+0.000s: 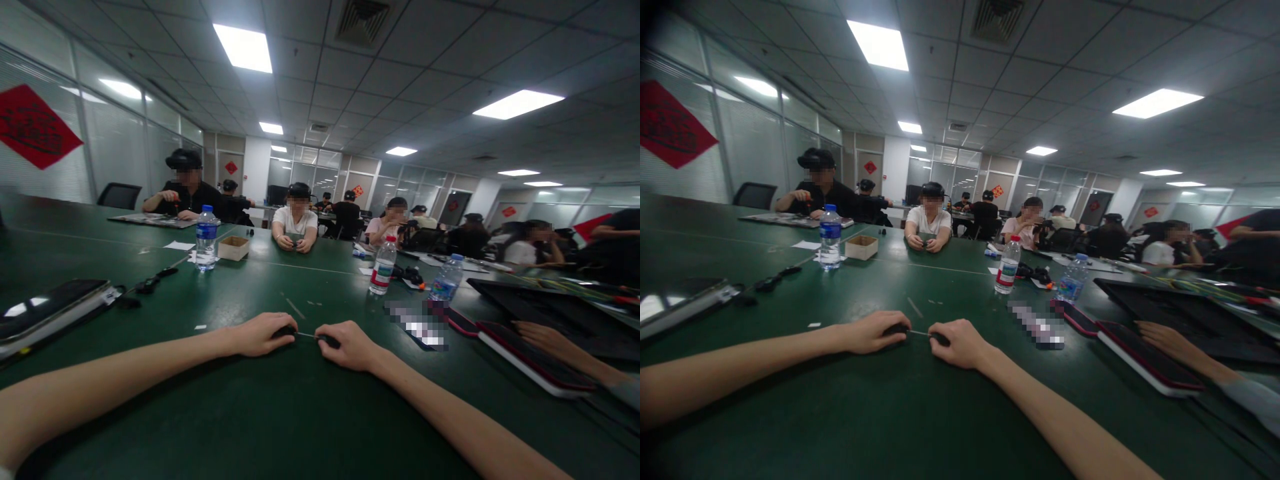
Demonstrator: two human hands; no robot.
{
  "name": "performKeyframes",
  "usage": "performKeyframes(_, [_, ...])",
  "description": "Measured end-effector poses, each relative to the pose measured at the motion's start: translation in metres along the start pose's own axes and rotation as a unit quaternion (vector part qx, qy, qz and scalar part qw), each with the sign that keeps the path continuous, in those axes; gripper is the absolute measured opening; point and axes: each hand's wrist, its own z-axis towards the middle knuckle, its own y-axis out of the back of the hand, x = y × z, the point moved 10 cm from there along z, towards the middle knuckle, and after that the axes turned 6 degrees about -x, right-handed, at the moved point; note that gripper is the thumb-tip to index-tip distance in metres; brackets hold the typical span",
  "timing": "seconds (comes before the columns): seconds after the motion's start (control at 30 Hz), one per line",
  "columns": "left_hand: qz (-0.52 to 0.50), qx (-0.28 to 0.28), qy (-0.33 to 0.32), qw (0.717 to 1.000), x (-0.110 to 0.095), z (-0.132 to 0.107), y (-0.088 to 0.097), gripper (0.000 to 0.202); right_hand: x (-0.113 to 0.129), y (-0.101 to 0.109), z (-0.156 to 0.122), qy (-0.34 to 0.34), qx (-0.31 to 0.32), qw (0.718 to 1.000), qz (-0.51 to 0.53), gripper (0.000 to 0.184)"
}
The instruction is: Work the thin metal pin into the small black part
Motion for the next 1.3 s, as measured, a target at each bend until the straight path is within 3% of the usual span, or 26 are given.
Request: performKeyframes(1.3, [0.003,-0.004,-0.001,1.000,0.0008,0.0005,-0.0002,0.027,0.0007,-0.0009,-0.0010,0.026,-0.018,0.999,-0.007,0.026])
